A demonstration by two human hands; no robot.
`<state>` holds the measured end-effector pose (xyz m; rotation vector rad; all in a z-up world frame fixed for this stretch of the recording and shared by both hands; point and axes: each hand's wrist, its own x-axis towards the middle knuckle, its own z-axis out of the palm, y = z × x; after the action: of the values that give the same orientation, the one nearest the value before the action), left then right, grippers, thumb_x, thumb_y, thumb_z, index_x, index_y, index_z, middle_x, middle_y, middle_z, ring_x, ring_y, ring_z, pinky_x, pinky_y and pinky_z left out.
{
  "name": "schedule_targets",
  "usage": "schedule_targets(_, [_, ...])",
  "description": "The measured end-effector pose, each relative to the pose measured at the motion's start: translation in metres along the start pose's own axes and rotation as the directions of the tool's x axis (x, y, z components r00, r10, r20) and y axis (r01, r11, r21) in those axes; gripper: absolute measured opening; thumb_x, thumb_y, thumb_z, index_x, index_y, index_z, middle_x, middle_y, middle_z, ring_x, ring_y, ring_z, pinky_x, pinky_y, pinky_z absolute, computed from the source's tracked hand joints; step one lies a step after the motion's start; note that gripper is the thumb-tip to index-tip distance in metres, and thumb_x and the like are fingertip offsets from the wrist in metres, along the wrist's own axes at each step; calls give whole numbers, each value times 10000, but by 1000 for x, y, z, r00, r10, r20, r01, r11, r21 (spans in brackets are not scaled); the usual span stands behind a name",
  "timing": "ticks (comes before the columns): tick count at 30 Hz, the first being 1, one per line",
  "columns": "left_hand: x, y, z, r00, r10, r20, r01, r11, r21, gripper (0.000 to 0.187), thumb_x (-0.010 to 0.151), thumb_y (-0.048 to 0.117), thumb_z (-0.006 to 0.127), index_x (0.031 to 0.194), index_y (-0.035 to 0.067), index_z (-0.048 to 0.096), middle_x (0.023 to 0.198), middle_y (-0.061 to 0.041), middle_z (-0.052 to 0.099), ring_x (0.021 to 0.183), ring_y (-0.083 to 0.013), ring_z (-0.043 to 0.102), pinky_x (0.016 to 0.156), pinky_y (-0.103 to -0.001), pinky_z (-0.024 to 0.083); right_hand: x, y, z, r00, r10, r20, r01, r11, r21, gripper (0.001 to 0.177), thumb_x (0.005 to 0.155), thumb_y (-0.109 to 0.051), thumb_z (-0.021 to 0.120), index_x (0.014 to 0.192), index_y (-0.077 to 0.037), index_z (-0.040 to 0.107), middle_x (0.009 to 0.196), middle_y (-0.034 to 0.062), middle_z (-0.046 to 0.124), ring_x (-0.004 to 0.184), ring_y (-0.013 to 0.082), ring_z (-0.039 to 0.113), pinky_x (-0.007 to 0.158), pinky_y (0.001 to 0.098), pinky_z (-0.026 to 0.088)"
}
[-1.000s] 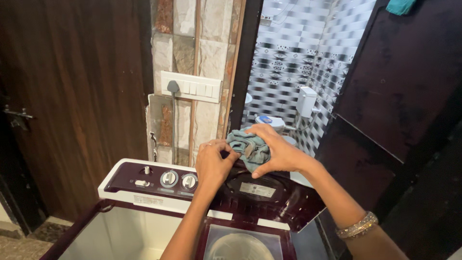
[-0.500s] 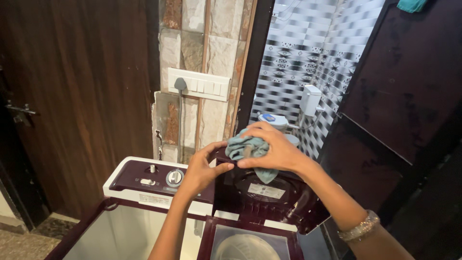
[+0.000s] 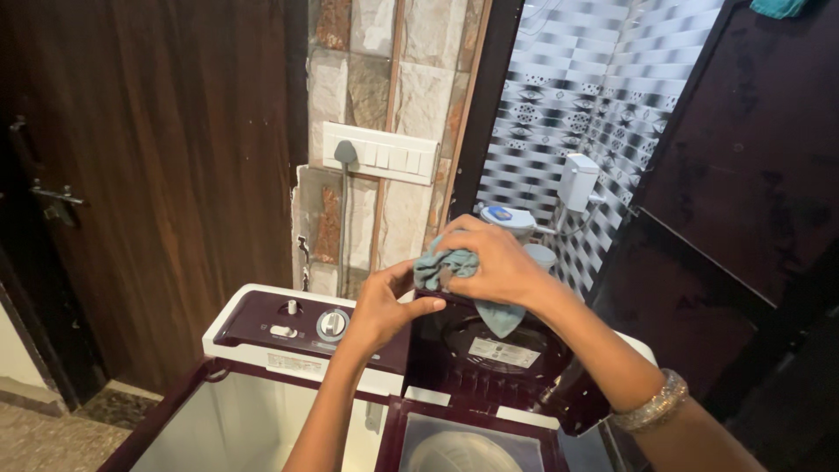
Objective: The person wipes the maroon lid and control panel of a top-loading washing machine using a light blue cloth. They clean the edges, the underside of the lid, and the top surface around the dials and buttons.
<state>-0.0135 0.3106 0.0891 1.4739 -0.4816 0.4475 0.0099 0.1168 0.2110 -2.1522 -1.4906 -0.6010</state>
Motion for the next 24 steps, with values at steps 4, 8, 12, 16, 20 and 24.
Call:
schedule_targets(4, [4, -2, 2, 1000, 20, -9, -20, 1000, 6, 659, 692, 5, 886, 1311, -9, 662, 1259, -104, 730, 1211, -177, 665, 1092, -323, 484, -12, 4, -18, 996, 64, 70, -63, 998, -7, 351, 658, -161, 810, 997, -89, 752, 1064, 82, 689, 980, 262, 700, 867, 363, 547])
schedule_targets(8, [9, -9, 2, 998, 13, -56, -11, 999, 45, 667, 685, 40, 907, 1308, 10, 671, 1287, -97, 714, 1229, -170, 651, 1111, -317, 449, -15, 3, -25, 993, 85, 77, -80, 995, -66, 317, 662, -162, 790, 973, -109, 764, 1048, 76, 697, 966, 262, 708, 859, 360, 556])
schedule_targets(12, [9, -10, -2, 1000, -10, -4, 10, 1000, -14, 667, 668, 88, 911, 1295, 9, 700, 1233, -132, 767, 1188, -195, 694, 1080, -339, 510, 2, -2, -7, 994, 93, 58, -88, 993, -79, 351, 640, -174, 810, 976, -94, 753, 1057, 91, 687, 968, 296, 686, 845, 381, 536])
schedule_targets(16, [4, 0, -5, 1000, -30, 0, 30, 998, 54, 635, 685, 75, 915, 1280, -3, 704, 1218, -110, 761, 1166, -179, 690, 1055, -329, 518, -2, 1, -12, 992, 73, 99, -67, 996, -66, 357, 651, -185, 808, 995, -103, 757, 1071, 90, 681, 986, 294, 688, 868, 380, 538])
schedule_targets(20, [4, 2, 2, 998, -35, -47, 38, 997, 66, 682, 672, 48, 904, 1312, 21, 671, 1222, -64, 743, 1146, -150, 674, 1046, -300, 500, -15, 3, -26, 987, 113, 116, -102, 990, -94, 338, 651, -187, 801, 981, -121, 770, 1070, 65, 698, 985, 274, 704, 879, 372, 546])
schedule_targets(24, [6, -1, 0, 1000, 8, -7, -8, 999, -33, 661, 671, 35, 904, 1291, -20, 685, 1193, -101, 759, 1147, -164, 691, 1040, -315, 528, 3, -2, -13, 989, 84, 121, -70, 991, -115, 369, 655, -202, 818, 1010, -119, 759, 1069, 81, 669, 977, 291, 686, 847, 381, 539])
